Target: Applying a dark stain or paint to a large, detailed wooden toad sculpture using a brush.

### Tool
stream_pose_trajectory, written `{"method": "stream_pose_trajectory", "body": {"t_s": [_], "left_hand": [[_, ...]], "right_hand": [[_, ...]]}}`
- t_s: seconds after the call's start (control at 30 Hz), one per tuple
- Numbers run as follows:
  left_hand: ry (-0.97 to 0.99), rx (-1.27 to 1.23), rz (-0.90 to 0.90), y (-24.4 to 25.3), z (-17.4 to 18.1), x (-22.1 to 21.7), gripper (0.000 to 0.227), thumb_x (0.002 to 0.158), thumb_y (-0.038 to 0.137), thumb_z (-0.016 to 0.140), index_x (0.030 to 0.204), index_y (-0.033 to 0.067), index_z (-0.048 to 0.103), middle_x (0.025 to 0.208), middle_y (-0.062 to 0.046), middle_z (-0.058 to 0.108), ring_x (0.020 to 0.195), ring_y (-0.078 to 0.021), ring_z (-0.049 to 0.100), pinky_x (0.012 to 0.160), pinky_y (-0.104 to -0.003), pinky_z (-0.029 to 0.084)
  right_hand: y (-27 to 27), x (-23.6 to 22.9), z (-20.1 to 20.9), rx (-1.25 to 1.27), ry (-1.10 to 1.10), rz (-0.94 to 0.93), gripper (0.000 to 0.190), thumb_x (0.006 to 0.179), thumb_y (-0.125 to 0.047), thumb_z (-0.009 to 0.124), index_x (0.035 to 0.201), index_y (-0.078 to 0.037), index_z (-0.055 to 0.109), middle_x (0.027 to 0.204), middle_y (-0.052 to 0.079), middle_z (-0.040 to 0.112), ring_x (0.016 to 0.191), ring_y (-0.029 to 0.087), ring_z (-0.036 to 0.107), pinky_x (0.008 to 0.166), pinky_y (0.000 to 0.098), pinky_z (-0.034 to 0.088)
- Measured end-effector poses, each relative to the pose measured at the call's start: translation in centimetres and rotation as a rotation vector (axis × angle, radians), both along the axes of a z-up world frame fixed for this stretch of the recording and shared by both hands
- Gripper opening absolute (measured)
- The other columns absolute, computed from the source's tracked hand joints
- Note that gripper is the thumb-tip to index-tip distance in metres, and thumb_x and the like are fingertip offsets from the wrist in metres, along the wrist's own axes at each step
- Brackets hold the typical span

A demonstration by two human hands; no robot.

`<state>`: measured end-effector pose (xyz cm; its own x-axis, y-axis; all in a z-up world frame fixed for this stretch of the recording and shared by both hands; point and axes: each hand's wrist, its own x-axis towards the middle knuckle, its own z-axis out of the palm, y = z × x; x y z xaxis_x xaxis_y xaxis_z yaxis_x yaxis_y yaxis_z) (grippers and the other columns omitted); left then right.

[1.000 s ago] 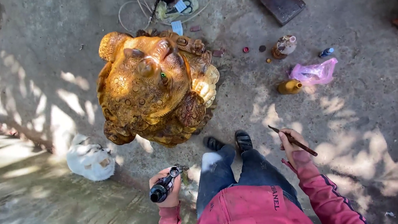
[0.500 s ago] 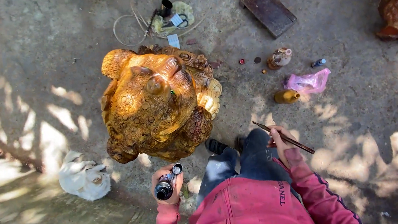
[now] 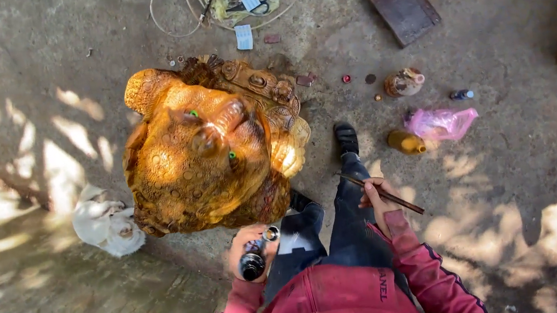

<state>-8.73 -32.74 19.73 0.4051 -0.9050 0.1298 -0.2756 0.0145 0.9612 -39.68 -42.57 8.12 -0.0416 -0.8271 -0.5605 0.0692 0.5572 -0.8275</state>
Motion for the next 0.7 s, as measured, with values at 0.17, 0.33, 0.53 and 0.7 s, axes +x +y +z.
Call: {"method": "stream_pose_trajectory", "body": {"t_s": [0.17, 0.33, 0.53, 0.7], "left_hand": [[0.115, 0.082, -0.021, -7.0, -1.3, -5.2, 0.031, 0.079, 0.003, 0.086, 0.098, 0.0079, 0.061, 0.105, -0.016, 0.074, 0.099, -0.0253, 0.074, 0.094, -0.037, 0.059], [0.196, 0.026, -0.014, -12.3, -5.6, -8.4, 0.036, 0.079, 0.0, 0.086, 0.107, 0.0086, 0.064, 0.106, -0.014, 0.072, 0.1, -0.0284, 0.075, 0.091, -0.042, 0.061], [0.32, 0.143, 0.141, -14.8, -10.1, -12.1, 0.032, 0.081, 0.006, 0.087, 0.102, 0.0087, 0.064, 0.107, -0.015, 0.07, 0.099, -0.0285, 0.071, 0.089, -0.042, 0.059], [0.478, 0.142, 0.307, -14.4, -13.7, -14.8, 0.034, 0.078, -0.002, 0.089, 0.1, 0.006, 0.063, 0.102, -0.017, 0.068, 0.097, -0.0294, 0.071, 0.087, -0.041, 0.06]], "right_hand": [[-8.3, 0.1, -2.5, 0.012, 0.028, 0.113, 0.026, 0.107, -0.027, 0.052, 0.11, -0.005, 0.066, 0.079, 0.012, 0.064, 0.063, 0.017, 0.064, 0.058, 0.0288, 0.06], [-16.4, 2.9, -2.0, 0.078, 0.126, 0.215, 0.021, 0.104, -0.02, 0.061, 0.105, -0.003, 0.071, 0.083, 0.011, 0.071, 0.062, 0.014, 0.065, 0.063, 0.0255, 0.057], [-24.4, 7.9, -4.0, -0.34, 0.153, 0.73, 0.025, 0.102, -0.015, 0.059, 0.122, -0.006, 0.071, 0.112, 0.012, 0.074, 0.087, 0.018, 0.073, 0.081, 0.0274, 0.057], [-28.8, 16.1, -9.0, -0.543, 0.055, 0.9, 0.016, 0.106, -0.014, 0.055, 0.108, -0.004, 0.068, 0.081, 0.01, 0.067, 0.067, 0.018, 0.066, 0.066, 0.0306, 0.05]]}}
